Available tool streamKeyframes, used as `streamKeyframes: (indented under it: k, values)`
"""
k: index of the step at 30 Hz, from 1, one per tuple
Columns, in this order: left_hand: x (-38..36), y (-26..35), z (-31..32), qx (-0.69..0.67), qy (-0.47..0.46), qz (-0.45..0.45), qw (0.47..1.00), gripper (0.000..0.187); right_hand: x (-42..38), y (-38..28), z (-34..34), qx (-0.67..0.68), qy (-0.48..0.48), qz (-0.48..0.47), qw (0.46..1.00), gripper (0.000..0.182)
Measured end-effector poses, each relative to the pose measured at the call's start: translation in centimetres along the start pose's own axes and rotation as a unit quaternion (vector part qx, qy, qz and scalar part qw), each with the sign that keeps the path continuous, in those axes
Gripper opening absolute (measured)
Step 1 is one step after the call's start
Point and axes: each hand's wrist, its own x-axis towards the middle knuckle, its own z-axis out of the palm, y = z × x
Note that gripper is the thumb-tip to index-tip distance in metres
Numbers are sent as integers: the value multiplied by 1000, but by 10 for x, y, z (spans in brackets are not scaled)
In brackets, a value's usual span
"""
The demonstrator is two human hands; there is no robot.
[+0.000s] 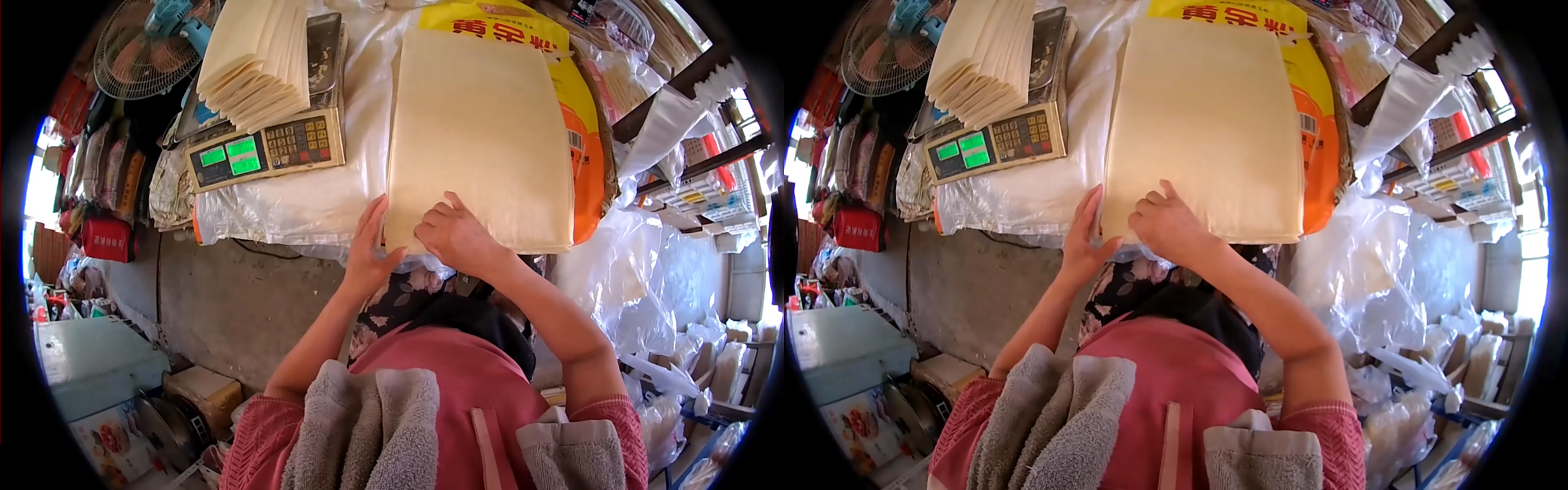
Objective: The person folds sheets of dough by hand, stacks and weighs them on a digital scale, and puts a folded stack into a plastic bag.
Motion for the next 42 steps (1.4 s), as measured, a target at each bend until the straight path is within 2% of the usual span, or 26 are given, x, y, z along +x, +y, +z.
streamKeyframes:
  k: [1, 3, 4, 6, 7, 8, 10, 11, 13, 14, 15, 17, 18, 20, 21, 23, 26, 29, 32, 35, 36, 38, 39, 40, 41, 42]
  values:
    - [1, 2, 2, -54, 14, -29, 998, 77, 1, 2, 0, -4, 3, -4, 1000, 6]
    - [4, 5, 8, -162, 38, -83, 983, 75, 3, 11, 1, 113, 49, 72, 990, 5]
    - [5, 5, 8, -73, 44, -58, 995, 72, 4, 18, 3, 170, 72, 110, 977, 5]
    - [9, 4, 10, 105, 61, -2, 993, 67, -4, 61, 2, 375, 234, 297, 847, 8]
    - [12, 9, 9, 167, 37, 37, 985, 63, -9, 76, -32, 432, 251, 387, 775, 11]
    - [15, 17, 7, 228, 11, 76, 971, 60, -26, 102, -30, 532, 289, 343, 718, 14]
    - [29, 27, 10, 293, -39, 149, 944, 44, -35, 86, -40, 475, 202, 302, 801, 19]
    - [38, 28, 13, 265, -73, 129, 953, 41, -40, 72, -43, 441, 158, 279, 838, 22]
    - [57, 26, 25, 210, -140, 102, 962, 36, -35, 40, -40, 175, 119, 161, 964, 33]
    - [63, 23, 35, 155, -114, 86, 978, 30, -37, 29, -29, 34, 102, 122, 987, 39]
    - [73, 36, 34, 211, -139, 148, 956, 34, -39, 34, -16, -107, 80, 86, 987, 46]
    - [72, 27, 42, 325, -110, 171, 924, 40, -47, 84, -6, -37, -5, 180, 983, 42]
    - [77, 32, 42, 316, -120, 172, 925, 40, -38, 93, -35, 49, 39, 265, 962, 35]
    - [80, 43, 35, 301, -142, 160, 929, 41, -20, 109, -93, 229, 184, 402, 867, 29]
    - [86, 44, 34, 302, -170, 141, 927, 41, -5, 98, -138, 187, 193, 431, 861, 31]
    - [98, 45, 32, 302, -224, 100, 921, 42, -3, 107, -139, 141, 211, 346, 903, 28]
    - [139, 35, 44, 332, -270, -33, 903, 55, 3, 120, -122, 64, 200, 223, 952, 28]
    - [155, 32, 54, 380, -147, 38, 912, 68, 15, 113, -136, 83, 133, 264, 952, 28]
    - [167, 38, 54, 394, -201, -15, 897, 79, 23, 153, -122, 26, 147, 211, 966, 27]
    - [173, 38, 55, 403, -231, -51, 884, 84, 37, 171, -165, -118, -13, 174, 978, 25]
    - [175, 39, 54, 400, -235, -50, 884, 84, 47, 200, -173, -152, 57, 221, 962, 24]
    - [174, 39, 52, 391, -242, -54, 886, 83, 64, 208, -242, -233, 189, 181, 937, 23]
    - [172, 36, 52, 390, -239, -56, 887, 83, 53, 152, -282, -106, 336, 184, 918, 21]
    - [172, 33, 53, 389, -237, -54, 889, 83, 54, 126, -312, -186, 317, 176, 913, 19]
    - [173, 32, 54, 388, -234, -50, 890, 82, 54, 123, -322, -155, 377, 139, 902, 19]
    - [174, 34, 54, 389, -235, -53, 889, 82, 49, 100, -332, -199, 365, 142, 898, 20]
